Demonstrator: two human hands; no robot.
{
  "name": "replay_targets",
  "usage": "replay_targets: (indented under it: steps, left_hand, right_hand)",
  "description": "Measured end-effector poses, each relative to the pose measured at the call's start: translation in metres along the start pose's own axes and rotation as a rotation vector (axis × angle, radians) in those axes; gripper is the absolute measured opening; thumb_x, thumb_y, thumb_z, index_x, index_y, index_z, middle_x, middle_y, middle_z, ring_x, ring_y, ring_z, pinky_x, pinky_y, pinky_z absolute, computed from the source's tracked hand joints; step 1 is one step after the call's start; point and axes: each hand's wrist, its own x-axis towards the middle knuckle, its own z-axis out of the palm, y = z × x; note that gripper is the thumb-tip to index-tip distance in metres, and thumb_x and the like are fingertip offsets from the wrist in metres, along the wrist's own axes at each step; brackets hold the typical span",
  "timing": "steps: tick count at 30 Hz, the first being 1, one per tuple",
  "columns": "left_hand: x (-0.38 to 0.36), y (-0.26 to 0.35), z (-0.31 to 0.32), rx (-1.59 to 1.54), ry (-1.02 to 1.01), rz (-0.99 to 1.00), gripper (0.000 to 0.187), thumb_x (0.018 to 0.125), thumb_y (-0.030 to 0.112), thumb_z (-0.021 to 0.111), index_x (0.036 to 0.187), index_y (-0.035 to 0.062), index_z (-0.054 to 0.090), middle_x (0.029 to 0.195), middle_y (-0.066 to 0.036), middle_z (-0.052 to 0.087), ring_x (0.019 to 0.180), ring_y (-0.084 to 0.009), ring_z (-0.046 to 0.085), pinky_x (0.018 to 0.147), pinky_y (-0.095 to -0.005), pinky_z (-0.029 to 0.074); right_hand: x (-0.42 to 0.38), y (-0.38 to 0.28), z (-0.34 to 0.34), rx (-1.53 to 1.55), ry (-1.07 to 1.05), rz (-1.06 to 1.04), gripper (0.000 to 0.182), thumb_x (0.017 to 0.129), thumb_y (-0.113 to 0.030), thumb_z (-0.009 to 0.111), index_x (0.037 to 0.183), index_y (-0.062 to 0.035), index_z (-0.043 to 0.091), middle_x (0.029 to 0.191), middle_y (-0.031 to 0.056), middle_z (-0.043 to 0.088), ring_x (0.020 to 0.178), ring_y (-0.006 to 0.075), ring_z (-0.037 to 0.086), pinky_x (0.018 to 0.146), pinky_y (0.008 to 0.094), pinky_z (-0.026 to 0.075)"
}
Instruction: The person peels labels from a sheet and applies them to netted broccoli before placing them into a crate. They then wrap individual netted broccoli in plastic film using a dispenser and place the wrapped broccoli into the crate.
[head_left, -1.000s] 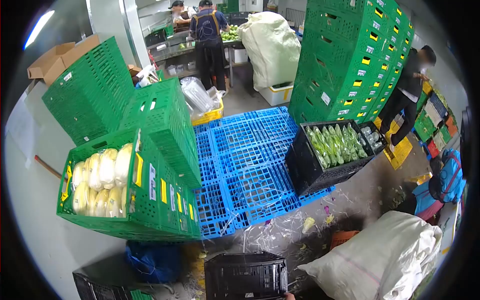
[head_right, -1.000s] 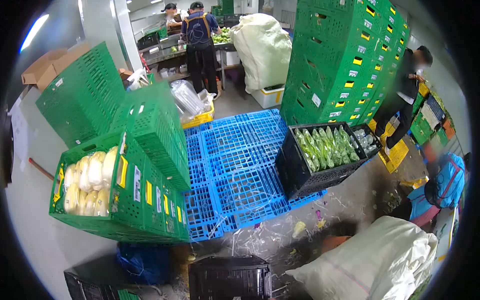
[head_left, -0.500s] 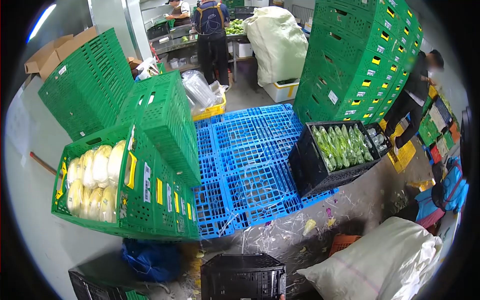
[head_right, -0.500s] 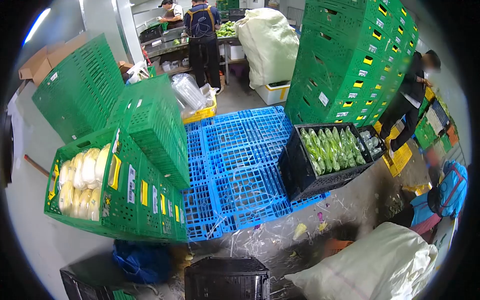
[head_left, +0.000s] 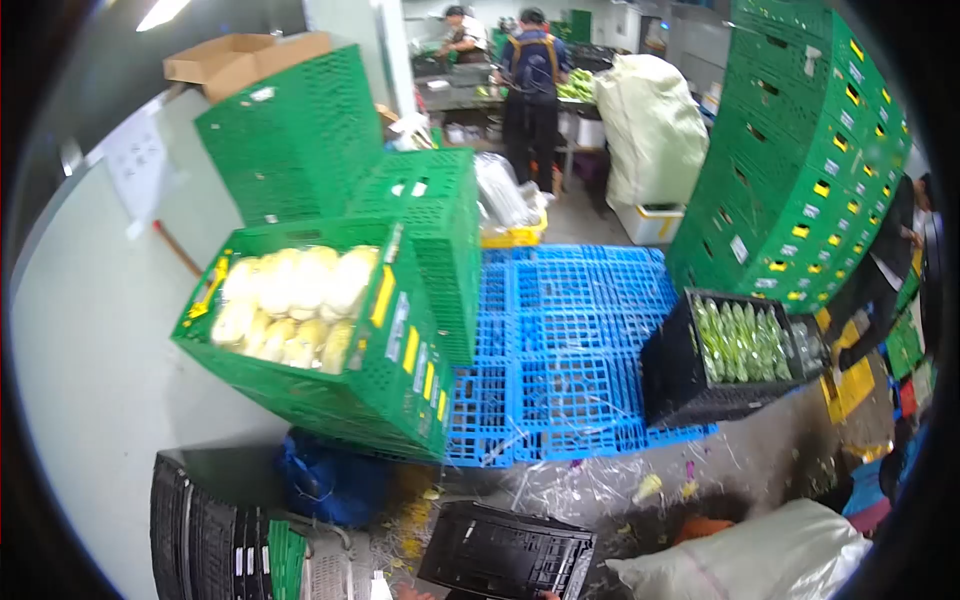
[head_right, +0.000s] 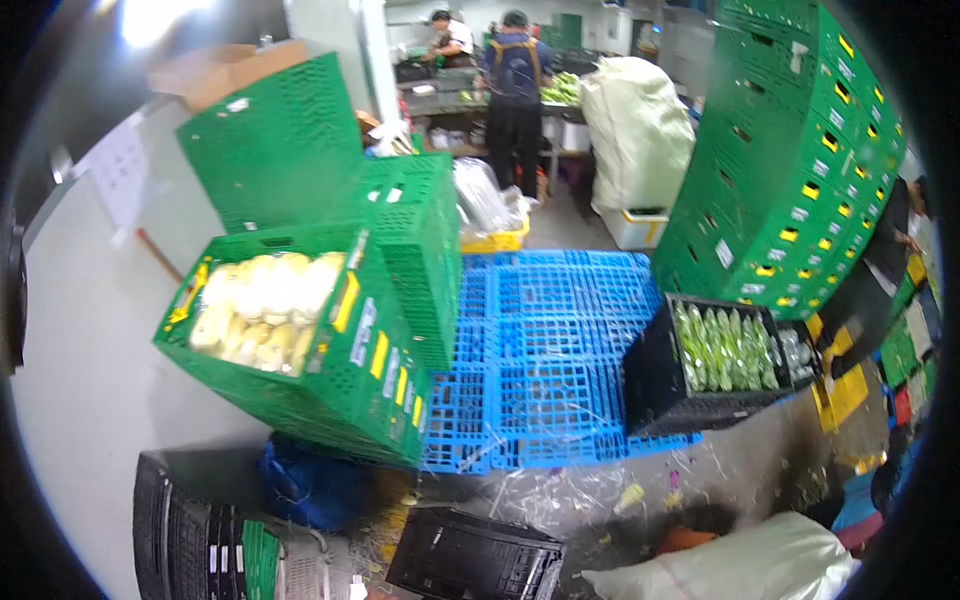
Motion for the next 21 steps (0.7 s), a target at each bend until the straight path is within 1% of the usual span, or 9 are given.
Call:
replay_targets:
  steps: [3, 5, 9, 11, 12, 15, 17, 19, 21]
  left_hand:
    - [-0.023, -0.018, -0.037, 0.417, -0.240, 0.251, 0.084, 0.096, 0.069, 0.034, 0.154, 0.0079, 0.024, 0.150, -0.016, 0.040, 0.136, -0.0291, 0.039, 0.113, -0.0472, 0.029]
    - [-0.028, -0.044, -0.053, 0.368, -0.183, 0.252, 0.080, 0.096, 0.066, 0.038, 0.150, 0.0079, 0.032, 0.149, -0.017, 0.041, 0.131, -0.0290, 0.043, 0.108, -0.0497, 0.034]
    - [-0.045, -0.097, -0.061, 0.394, -0.299, 0.509, 0.067, 0.092, 0.049, 0.062, 0.138, 0.0032, 0.046, 0.110, -0.013, 0.065, 0.087, -0.0233, 0.062, 0.071, -0.0376, 0.053]
    - [-0.126, -0.079, -0.023, 0.548, 0.057, 0.381, 0.073, 0.086, 0.043, 0.073, 0.138, -0.0005, 0.045, 0.099, -0.011, 0.064, 0.084, -0.0207, 0.062, 0.070, -0.0341, 0.053]
    - [-0.096, -0.073, -0.036, 0.763, 0.046, 0.523, 0.083, 0.084, 0.045, 0.074, 0.144, 0.0010, 0.038, 0.120, -0.015, 0.059, 0.107, -0.0222, 0.058, 0.090, -0.0438, 0.049]
    - [-0.088, -0.076, -0.048, 0.748, 0.077, 0.862, 0.084, 0.086, 0.042, 0.071, 0.154, 0.0187, 0.027, 0.144, -0.018, 0.047, 0.130, -0.0330, 0.047, 0.099, -0.0650, 0.037]
    - [-0.077, -0.087, -0.052, 0.472, 0.018, 1.167, 0.087, 0.068, 0.057, 0.083, 0.126, 0.0006, 0.051, 0.105, -0.013, 0.064, 0.096, -0.0249, 0.063, 0.090, -0.0440, 0.051]
    - [-0.213, -0.069, -0.047, 0.394, -0.426, 0.823, 0.084, 0.076, 0.036, 0.085, 0.136, -0.0056, 0.044, 0.127, -0.019, 0.060, 0.118, -0.0254, 0.057, 0.099, -0.0412, 0.047]
    - [-0.209, -0.085, -0.064, 0.323, -0.499, 0.849, 0.076, 0.083, 0.032, 0.079, 0.139, -0.0052, 0.044, 0.126, -0.015, 0.061, 0.115, -0.0233, 0.058, 0.101, -0.0373, 0.045]
  right_hand:
    - [0.049, 0.049, 0.036, 0.675, 0.089, -0.203, 0.028, 0.093, -0.022, 0.061, 0.113, -0.0027, 0.062, 0.115, 0.0108, 0.063, 0.105, 0.0288, 0.056, 0.095, 0.0412, 0.047]
    - [0.054, -0.048, -0.058, 0.372, 0.414, -0.417, 0.041, 0.065, -0.016, 0.077, 0.100, 0.0019, 0.066, 0.094, 0.0203, 0.068, 0.090, 0.0331, 0.068, 0.078, 0.0387, 0.053]
    - [0.083, -0.259, -0.171, 0.059, 0.155, -0.618, 0.034, 0.075, -0.009, 0.075, 0.105, 0.0021, 0.064, 0.099, 0.0110, 0.067, 0.093, 0.0252, 0.065, 0.078, 0.0419, 0.054]
    - [0.048, -0.379, -0.202, 1.106, 0.009, 0.433, 0.024, 0.084, -0.006, 0.071, 0.106, -0.0001, 0.064, 0.104, 0.0123, 0.066, 0.090, 0.0249, 0.066, 0.077, 0.0404, 0.055]
    - [0.023, -0.403, -0.212, 1.099, 0.010, 0.426, 0.024, 0.084, -0.006, 0.071, 0.106, -0.0001, 0.064, 0.104, 0.0123, 0.066, 0.090, 0.0249, 0.066, 0.077, 0.0404, 0.055]
    - [-0.056, -0.448, -0.238, 0.956, -0.053, 0.055, 0.025, 0.086, -0.004, 0.068, 0.110, -0.0009, 0.063, 0.104, 0.0087, 0.066, 0.088, 0.0223, 0.066, 0.068, 0.0374, 0.057]
    - [-0.105, -0.470, -0.263, 0.849, -0.163, -0.224, 0.036, 0.086, -0.003, 0.068, 0.119, 0.0017, 0.057, 0.104, 0.0090, 0.065, 0.082, 0.0200, 0.066, 0.058, 0.0313, 0.056]
    - [-0.148, -0.505, -0.288, 0.722, -0.244, -0.369, 0.038, 0.087, -0.004, 0.065, 0.123, 0.0020, 0.054, 0.103, 0.0096, 0.065, 0.082, 0.0196, 0.066, 0.060, 0.0319, 0.057]
    - [-0.197, -0.551, -0.307, 0.557, -0.268, -0.498, 0.030, 0.088, -0.008, 0.063, 0.116, 0.0018, 0.058, 0.098, 0.0082, 0.066, 0.075, 0.0170, 0.065, 0.057, 0.0311, 0.056]
